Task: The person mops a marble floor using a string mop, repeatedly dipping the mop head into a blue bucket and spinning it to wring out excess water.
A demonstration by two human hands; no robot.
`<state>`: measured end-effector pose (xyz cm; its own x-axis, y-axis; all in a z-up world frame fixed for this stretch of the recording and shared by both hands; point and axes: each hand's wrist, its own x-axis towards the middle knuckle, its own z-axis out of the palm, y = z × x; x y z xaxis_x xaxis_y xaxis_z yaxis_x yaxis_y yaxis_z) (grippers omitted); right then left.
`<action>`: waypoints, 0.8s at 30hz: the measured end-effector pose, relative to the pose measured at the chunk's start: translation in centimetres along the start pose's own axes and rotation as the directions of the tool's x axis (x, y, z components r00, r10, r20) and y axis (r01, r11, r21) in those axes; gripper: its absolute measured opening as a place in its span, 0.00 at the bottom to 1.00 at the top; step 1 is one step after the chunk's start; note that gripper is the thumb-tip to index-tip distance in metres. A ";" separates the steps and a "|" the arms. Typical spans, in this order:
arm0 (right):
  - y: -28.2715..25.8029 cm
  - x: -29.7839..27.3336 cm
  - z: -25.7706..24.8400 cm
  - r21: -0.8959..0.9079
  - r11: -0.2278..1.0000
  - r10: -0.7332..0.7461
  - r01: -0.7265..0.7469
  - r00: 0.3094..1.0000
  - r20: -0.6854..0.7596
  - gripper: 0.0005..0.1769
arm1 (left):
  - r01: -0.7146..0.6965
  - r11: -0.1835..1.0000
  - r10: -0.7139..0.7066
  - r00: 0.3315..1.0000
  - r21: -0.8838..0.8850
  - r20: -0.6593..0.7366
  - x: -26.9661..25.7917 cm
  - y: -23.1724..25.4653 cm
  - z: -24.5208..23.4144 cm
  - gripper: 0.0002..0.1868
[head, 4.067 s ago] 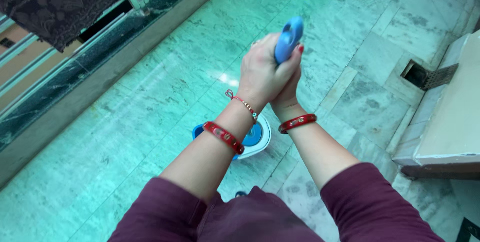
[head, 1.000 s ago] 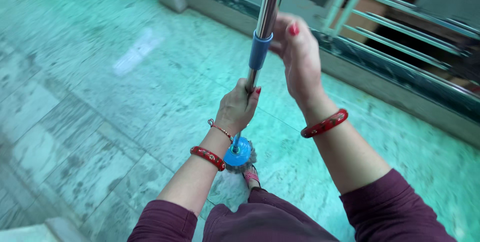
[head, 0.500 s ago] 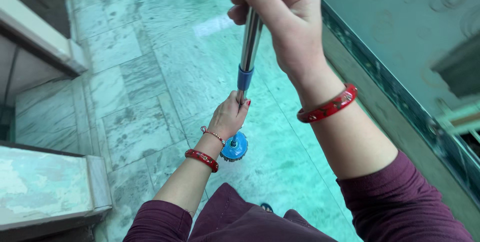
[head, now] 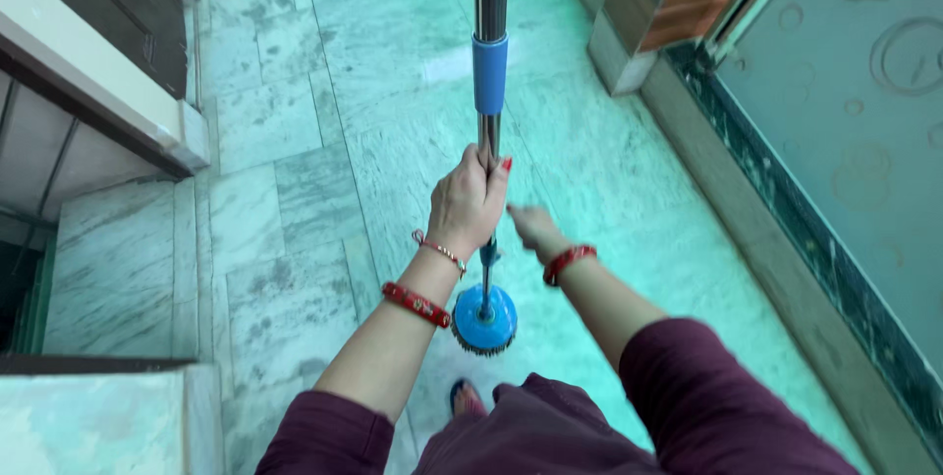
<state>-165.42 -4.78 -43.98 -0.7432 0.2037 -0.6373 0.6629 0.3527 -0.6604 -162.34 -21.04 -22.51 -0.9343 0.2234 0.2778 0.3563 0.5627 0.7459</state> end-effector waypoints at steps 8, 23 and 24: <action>-6.2 16.2 -1.4 0.433 0.894 0.060 -0.114 0.989 0.137 0.18 | 0.048 0.999 -0.048 0.999 0.017 -0.017 17.2 -3.0 1.4 0.16; -39.7 29.9 -14.7 0.325 0.931 -0.299 0.169 0.863 0.408 0.27 | 0.058 0.998 -0.054 0.983 0.017 -0.177 46.1 -14.5 5.0 0.15; -42.9 30.6 -15.4 0.381 0.873 -0.428 0.306 0.854 0.295 0.28 | 0.083 0.996 -0.080 0.986 0.013 -0.146 47.8 -16.0 4.9 0.15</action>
<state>-217.98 0.40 -29.08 -0.8921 -0.2467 -0.3785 0.3853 0.0224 -0.9225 -212.64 -15.47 -24.13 -0.9513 0.0592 0.3024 0.2778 0.5894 0.7586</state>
